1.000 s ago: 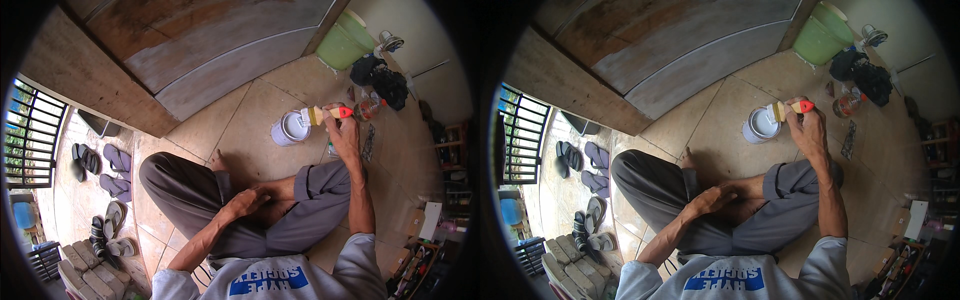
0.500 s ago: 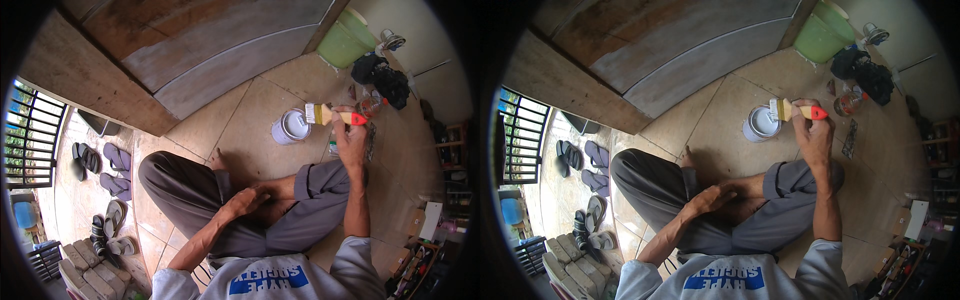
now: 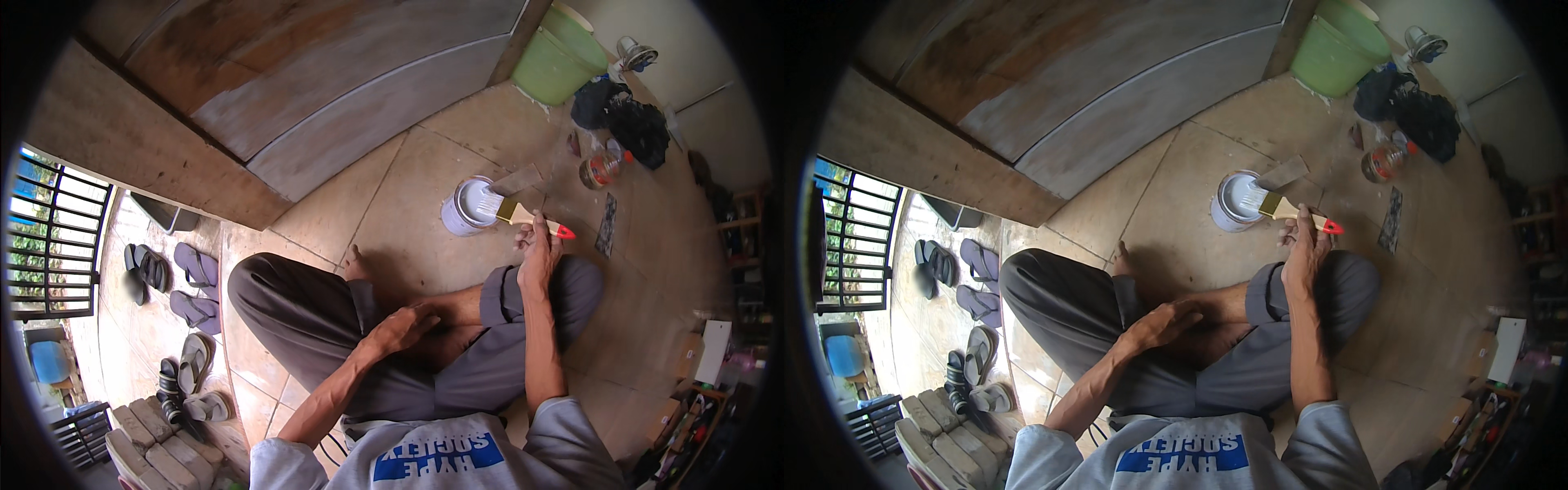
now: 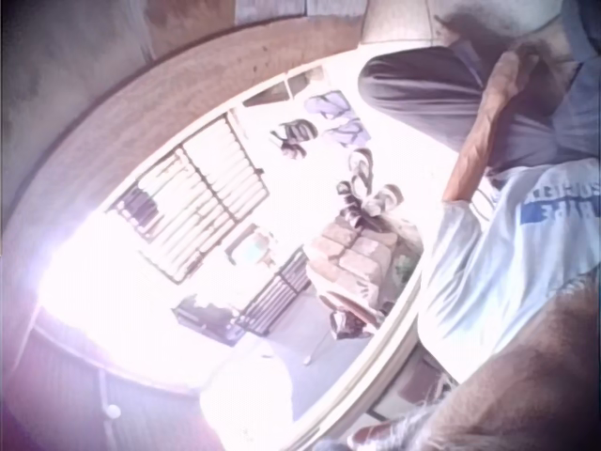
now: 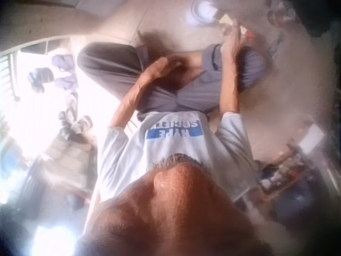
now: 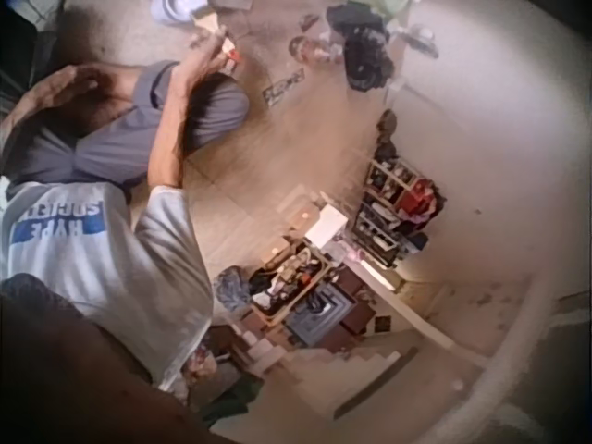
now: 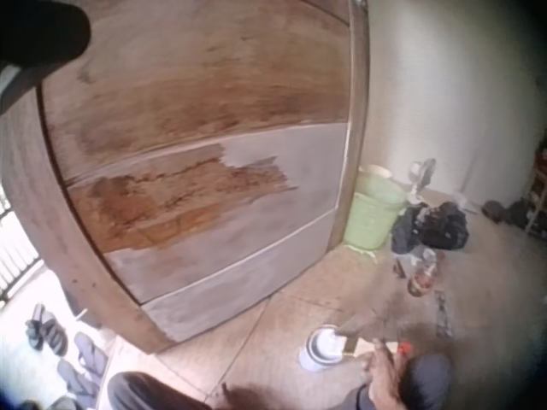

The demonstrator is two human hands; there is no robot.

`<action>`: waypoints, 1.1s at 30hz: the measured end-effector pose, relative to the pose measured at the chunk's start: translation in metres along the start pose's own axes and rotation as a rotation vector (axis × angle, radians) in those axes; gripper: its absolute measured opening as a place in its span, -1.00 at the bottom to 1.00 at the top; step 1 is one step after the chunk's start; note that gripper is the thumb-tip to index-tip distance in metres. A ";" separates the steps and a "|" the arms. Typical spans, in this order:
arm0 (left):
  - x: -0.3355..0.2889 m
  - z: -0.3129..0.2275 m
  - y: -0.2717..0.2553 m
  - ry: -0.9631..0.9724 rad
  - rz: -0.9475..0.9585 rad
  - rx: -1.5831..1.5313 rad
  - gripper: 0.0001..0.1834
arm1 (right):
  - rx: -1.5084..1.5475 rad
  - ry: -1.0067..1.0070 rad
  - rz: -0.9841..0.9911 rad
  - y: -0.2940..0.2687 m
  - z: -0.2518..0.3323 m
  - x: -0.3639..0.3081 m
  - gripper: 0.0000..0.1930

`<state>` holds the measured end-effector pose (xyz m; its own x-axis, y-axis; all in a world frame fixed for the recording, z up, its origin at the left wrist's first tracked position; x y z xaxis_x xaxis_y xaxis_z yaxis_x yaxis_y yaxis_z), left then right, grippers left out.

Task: The person applies paint to the bottom panel of a wooden door using a brush, frequently dipping the brush into a small open can of white paint while sitting on the tiled floor.

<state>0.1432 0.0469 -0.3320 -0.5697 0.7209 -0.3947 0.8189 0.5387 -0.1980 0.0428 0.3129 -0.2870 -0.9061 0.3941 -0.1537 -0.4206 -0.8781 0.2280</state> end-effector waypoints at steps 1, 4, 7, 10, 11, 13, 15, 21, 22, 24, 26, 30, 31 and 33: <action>0.001 0.002 0.001 0.005 0.002 -0.006 -0.53 | 0.079 0.044 -0.045 -0.002 -0.004 -0.002 -0.79; 0.004 0.001 0.002 0.001 0.009 -0.015 -0.53 | 0.381 0.134 -0.059 -0.021 -0.024 0.003 -0.80; 0.006 -0.009 0.000 -0.020 0.021 0.000 -0.52 | 0.651 0.292 -0.063 -0.033 -0.039 0.006 -0.78; 0.004 -0.015 -0.004 -0.063 0.064 0.024 -0.52 | 0.778 0.414 0.026 -0.037 -0.051 0.009 -0.77; 0.003 -0.018 -0.006 -0.104 0.095 0.023 -0.51 | 0.805 0.431 0.040 -0.038 -0.054 0.009 -0.77; -0.004 -0.001 -0.002 -0.065 0.138 0.055 -0.50 | 0.821 0.424 0.023 -0.031 -0.063 0.008 -0.77; -0.002 0.040 0.008 0.110 0.136 0.164 -0.48 | 0.815 0.393 0.095 -0.025 -0.060 0.011 -0.76; 0.000 0.008 -0.020 0.005 0.164 0.467 -0.52 | 0.659 0.050 0.242 0.016 0.001 -0.011 -0.74; -0.001 -0.001 -0.030 -0.046 0.217 0.489 -0.52 | 0.609 -0.025 0.278 0.042 0.018 -0.019 -0.74; -0.008 -0.033 -0.061 -0.159 0.310 0.543 -0.53 | 0.507 -0.167 0.361 0.096 0.045 -0.030 -0.73; 0.012 0.019 -0.051 -0.037 0.220 0.469 -0.52 | 0.399 -0.304 0.444 0.152 0.065 -0.043 -0.73; 0.026 0.032 -0.050 -0.032 0.148 0.294 -0.53 | 0.116 -0.508 0.692 0.225 0.091 -0.054 -0.72; 0.028 0.038 -0.048 0.008 0.145 0.200 -0.53 | 0.105 -0.508 0.724 0.235 0.096 -0.057 -0.71; 0.035 0.046 -0.050 0.059 0.141 0.223 -0.54 | 0.088 -0.584 0.826 0.256 0.106 -0.058 -0.71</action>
<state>0.0855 0.0251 -0.3768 -0.4468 0.8095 -0.3810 0.8817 0.3265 -0.3405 -0.0174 0.0944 -0.1179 -0.7854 -0.2352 0.5725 0.3664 -0.9222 0.1238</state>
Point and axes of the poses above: each hand's wrist, its own x-axis towards the middle knuckle, its own y-axis out of the palm, z = x × y, the point moved 1 cm from there along x, towards the middle knuckle, and after that the axes turned 11 degrees about z, right-handed, at the moved point
